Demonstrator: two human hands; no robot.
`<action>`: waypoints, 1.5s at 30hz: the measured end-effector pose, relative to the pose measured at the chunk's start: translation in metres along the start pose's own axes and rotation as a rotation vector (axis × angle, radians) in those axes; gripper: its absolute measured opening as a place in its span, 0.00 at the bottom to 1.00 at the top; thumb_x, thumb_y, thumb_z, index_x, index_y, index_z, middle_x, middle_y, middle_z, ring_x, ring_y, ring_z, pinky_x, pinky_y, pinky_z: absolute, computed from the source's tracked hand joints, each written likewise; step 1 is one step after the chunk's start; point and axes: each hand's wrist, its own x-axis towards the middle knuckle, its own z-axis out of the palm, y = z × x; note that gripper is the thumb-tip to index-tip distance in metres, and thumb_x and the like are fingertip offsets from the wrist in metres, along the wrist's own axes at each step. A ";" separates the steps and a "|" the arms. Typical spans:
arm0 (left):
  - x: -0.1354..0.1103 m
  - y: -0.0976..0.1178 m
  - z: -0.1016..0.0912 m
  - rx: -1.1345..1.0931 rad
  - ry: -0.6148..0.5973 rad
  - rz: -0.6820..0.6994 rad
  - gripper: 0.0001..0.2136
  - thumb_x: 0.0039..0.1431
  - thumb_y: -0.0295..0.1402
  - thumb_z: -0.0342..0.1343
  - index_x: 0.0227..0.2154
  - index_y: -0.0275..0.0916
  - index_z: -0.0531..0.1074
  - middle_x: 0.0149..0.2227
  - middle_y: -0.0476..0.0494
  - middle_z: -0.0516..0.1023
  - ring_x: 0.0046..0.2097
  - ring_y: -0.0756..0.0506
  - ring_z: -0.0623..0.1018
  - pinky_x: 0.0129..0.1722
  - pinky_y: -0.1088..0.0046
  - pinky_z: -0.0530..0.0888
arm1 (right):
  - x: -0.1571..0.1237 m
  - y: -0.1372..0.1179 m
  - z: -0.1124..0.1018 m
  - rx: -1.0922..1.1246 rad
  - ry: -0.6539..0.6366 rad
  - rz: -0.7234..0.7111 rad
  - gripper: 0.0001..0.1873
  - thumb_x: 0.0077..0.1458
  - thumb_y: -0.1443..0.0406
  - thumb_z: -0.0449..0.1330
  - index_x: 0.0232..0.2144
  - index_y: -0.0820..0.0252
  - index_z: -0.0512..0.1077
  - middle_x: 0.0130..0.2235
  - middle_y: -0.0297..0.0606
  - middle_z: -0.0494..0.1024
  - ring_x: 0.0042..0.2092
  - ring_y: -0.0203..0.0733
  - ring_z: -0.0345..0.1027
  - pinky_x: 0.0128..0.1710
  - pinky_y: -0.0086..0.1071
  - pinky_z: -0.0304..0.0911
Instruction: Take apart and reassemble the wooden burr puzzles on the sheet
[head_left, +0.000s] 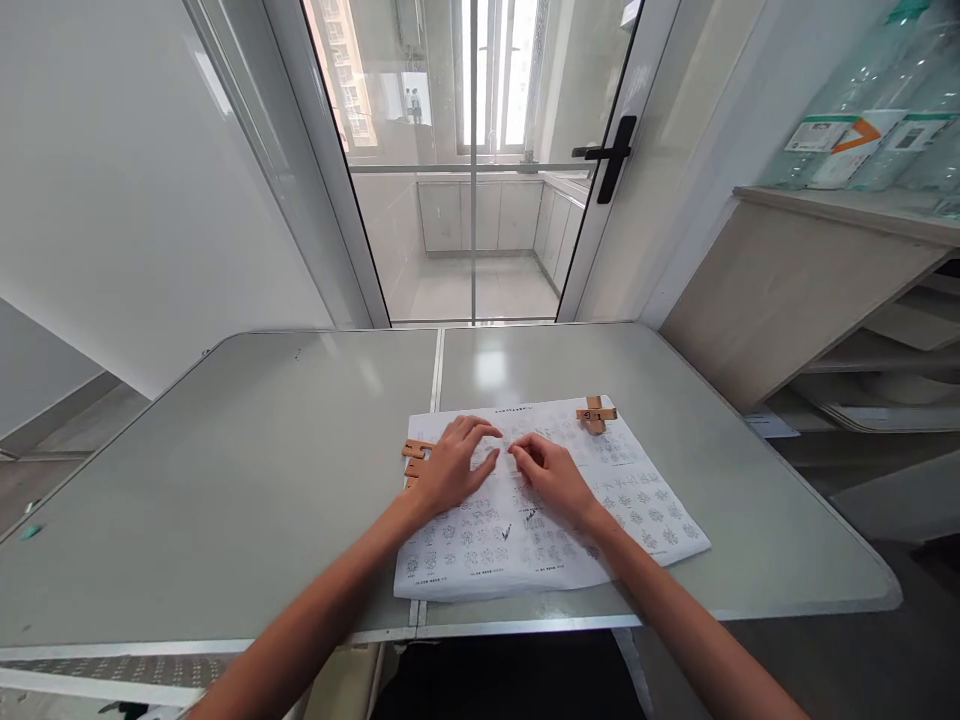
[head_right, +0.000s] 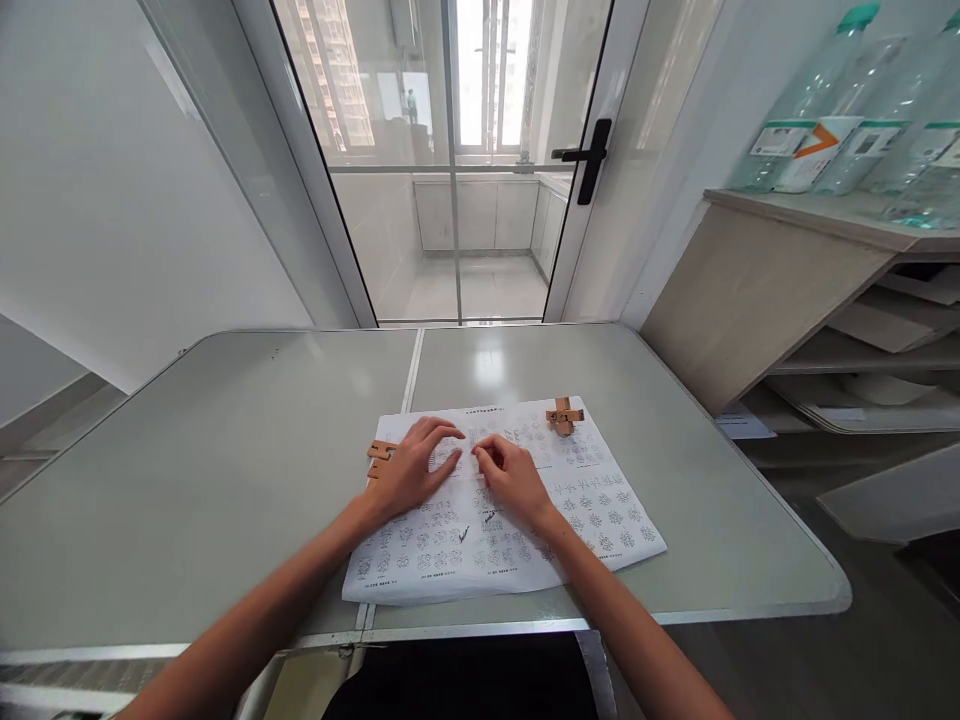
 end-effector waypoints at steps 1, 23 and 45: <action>0.000 -0.008 -0.007 0.004 0.005 -0.018 0.08 0.69 0.33 0.55 0.49 0.45 0.74 0.49 0.42 0.78 0.54 0.39 0.76 0.57 0.55 0.74 | -0.001 0.000 0.002 -0.085 -0.010 -0.044 0.14 0.65 0.53 0.58 0.34 0.55 0.74 0.26 0.31 0.73 0.27 0.40 0.64 0.30 0.34 0.59; -0.041 -0.079 -0.050 0.311 -0.058 -0.218 0.15 0.72 0.42 0.47 0.30 0.42 0.69 0.33 0.44 0.76 0.37 0.41 0.73 0.47 0.60 0.70 | -0.008 0.005 0.007 -0.310 -0.069 -0.244 0.13 0.69 0.56 0.55 0.36 0.52 0.75 0.30 0.35 0.77 0.29 0.43 0.66 0.31 0.37 0.60; -0.034 -0.056 -0.049 -0.075 0.081 -0.487 0.26 0.70 0.52 0.46 0.20 0.40 0.56 0.23 0.52 0.62 0.28 0.49 0.62 0.30 0.71 0.60 | 0.010 -0.013 0.036 -0.569 -0.253 -0.577 0.18 0.64 0.58 0.67 0.54 0.52 0.71 0.53 0.45 0.74 0.56 0.54 0.68 0.56 0.51 0.70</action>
